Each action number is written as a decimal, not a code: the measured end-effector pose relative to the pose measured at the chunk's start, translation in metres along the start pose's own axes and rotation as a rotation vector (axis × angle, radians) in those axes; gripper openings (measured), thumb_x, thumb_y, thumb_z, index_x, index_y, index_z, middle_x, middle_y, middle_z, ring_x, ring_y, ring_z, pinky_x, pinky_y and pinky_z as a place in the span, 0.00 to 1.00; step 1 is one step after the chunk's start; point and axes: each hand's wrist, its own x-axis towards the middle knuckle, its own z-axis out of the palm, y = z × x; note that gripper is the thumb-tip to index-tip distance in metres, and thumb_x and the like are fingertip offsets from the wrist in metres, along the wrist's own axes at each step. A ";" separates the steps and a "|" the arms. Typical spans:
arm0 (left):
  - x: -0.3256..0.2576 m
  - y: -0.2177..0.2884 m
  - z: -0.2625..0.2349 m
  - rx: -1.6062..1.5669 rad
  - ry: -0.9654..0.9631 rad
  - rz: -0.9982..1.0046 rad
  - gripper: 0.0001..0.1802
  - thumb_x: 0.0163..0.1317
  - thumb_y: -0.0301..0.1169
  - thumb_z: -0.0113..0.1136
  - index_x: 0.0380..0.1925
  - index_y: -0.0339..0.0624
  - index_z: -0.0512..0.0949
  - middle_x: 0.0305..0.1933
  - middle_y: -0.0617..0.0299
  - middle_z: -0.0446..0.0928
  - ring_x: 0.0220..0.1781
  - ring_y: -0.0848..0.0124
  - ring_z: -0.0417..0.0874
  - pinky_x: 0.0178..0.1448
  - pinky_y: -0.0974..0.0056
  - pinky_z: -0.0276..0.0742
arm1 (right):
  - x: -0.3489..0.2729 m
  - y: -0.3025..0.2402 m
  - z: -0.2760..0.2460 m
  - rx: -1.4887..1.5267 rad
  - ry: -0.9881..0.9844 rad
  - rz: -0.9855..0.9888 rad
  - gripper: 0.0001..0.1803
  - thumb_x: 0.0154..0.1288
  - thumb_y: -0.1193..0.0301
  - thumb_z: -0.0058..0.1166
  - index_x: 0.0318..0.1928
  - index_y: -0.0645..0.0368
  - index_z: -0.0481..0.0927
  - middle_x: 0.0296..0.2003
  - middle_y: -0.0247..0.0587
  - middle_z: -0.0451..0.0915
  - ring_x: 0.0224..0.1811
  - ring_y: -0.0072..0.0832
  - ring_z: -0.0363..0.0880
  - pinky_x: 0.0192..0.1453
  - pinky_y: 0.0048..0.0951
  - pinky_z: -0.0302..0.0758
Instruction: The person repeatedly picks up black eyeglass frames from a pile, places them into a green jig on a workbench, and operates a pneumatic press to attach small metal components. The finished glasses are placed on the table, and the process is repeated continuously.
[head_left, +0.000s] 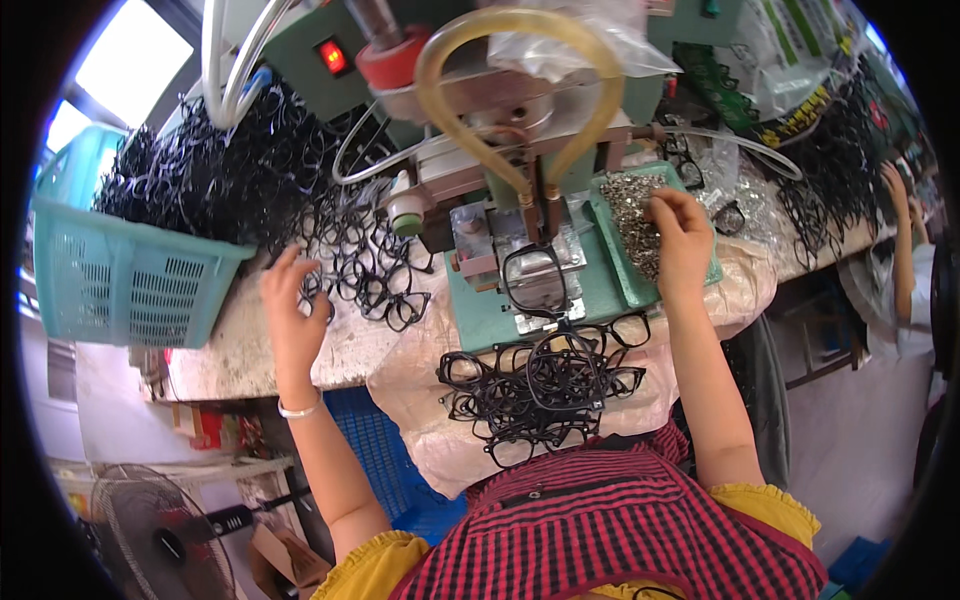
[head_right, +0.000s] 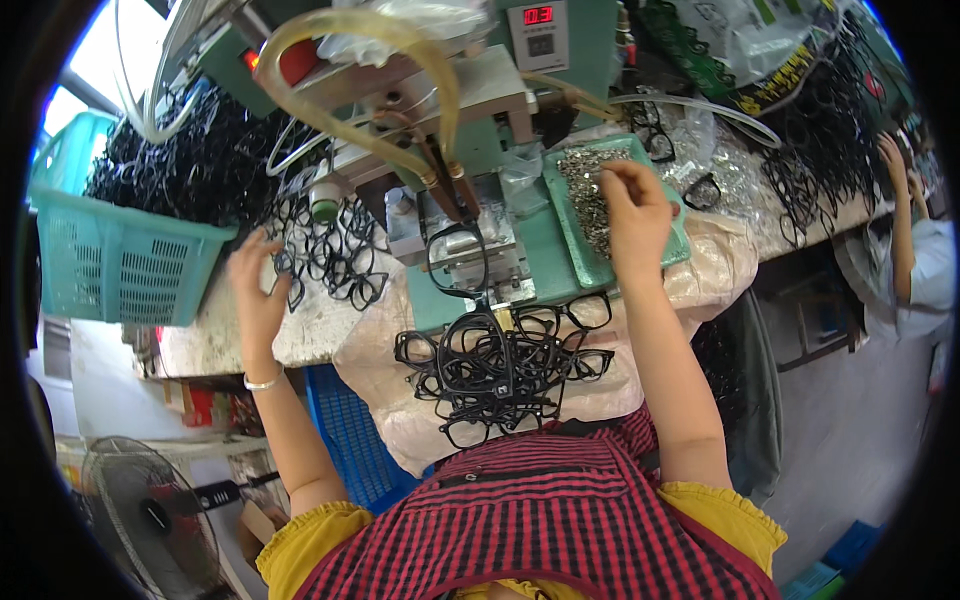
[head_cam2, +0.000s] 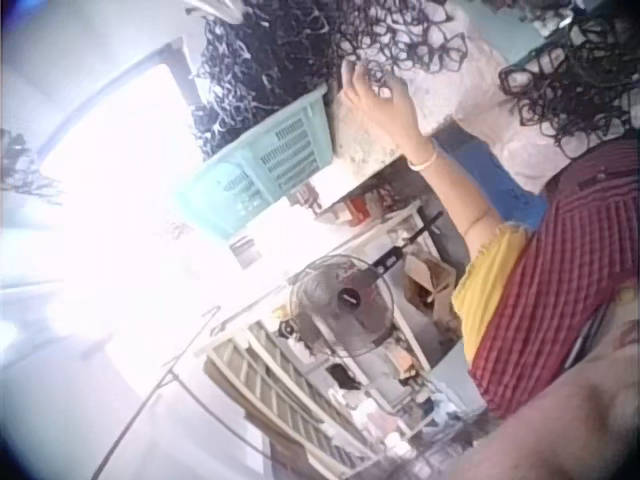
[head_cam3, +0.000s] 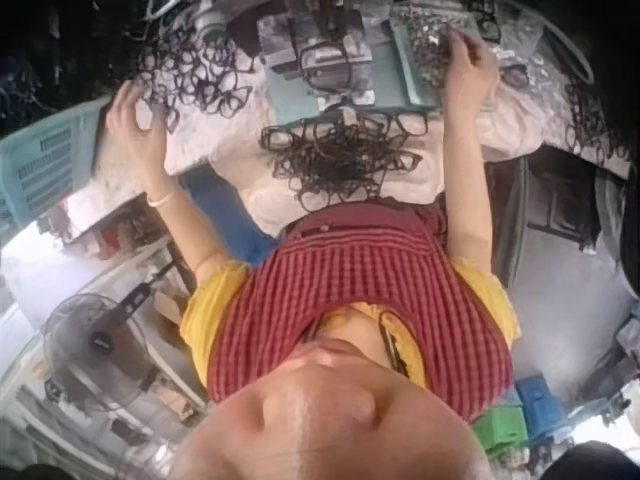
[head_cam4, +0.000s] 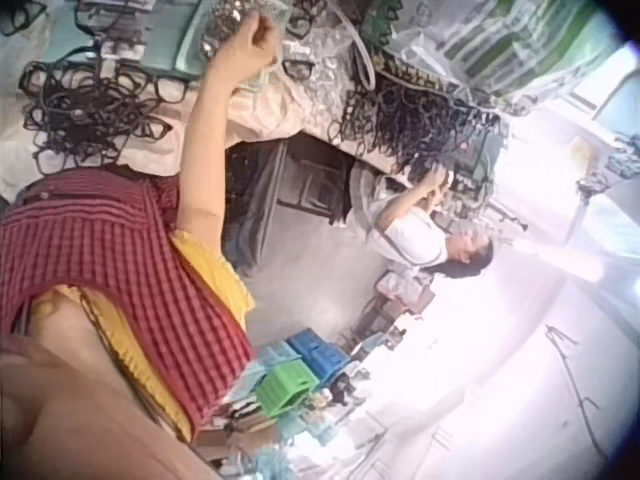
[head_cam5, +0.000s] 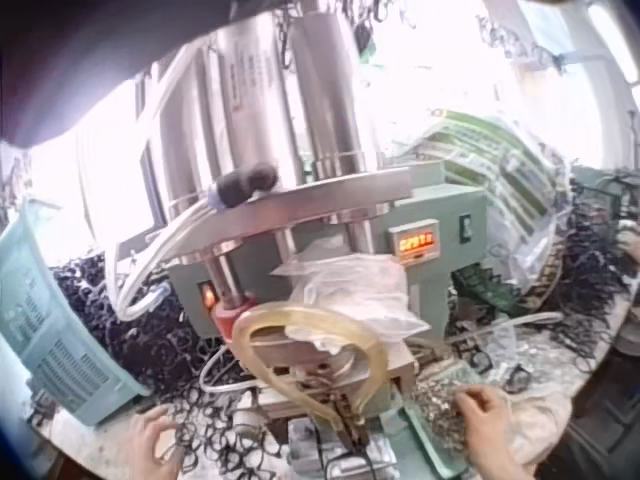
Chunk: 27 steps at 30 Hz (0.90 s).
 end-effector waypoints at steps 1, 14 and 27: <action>-0.004 -0.026 0.021 0.053 -0.109 0.004 0.24 0.46 0.18 0.63 0.47 0.45 0.80 0.67 0.48 0.73 0.69 0.50 0.69 0.75 0.50 0.61 | -0.001 0.000 0.009 0.023 -0.024 -0.007 0.06 0.67 0.77 0.59 0.43 0.62 0.84 0.34 0.29 0.83 0.35 0.15 0.77 0.42 0.18 0.73; -0.033 0.005 0.098 -0.047 -0.213 -0.067 0.16 0.56 0.17 0.56 0.43 0.40 0.84 0.52 0.45 0.83 0.53 0.49 0.82 0.55 0.53 0.78 | -0.039 -0.046 -0.067 -0.601 -0.002 -0.154 0.08 0.61 0.79 0.60 0.41 0.64 0.86 0.38 0.42 0.85 0.41 0.31 0.82 0.49 0.27 0.75; -0.027 0.046 0.091 -0.945 0.448 -0.547 0.12 0.77 0.32 0.53 0.46 0.34 0.80 0.39 0.62 0.80 0.39 0.74 0.81 0.46 0.68 0.79 | -0.043 -0.079 0.068 -0.111 -0.355 -0.280 0.13 0.57 0.78 0.63 0.44 0.63 0.80 0.38 0.44 0.84 0.41 0.35 0.84 0.48 0.33 0.79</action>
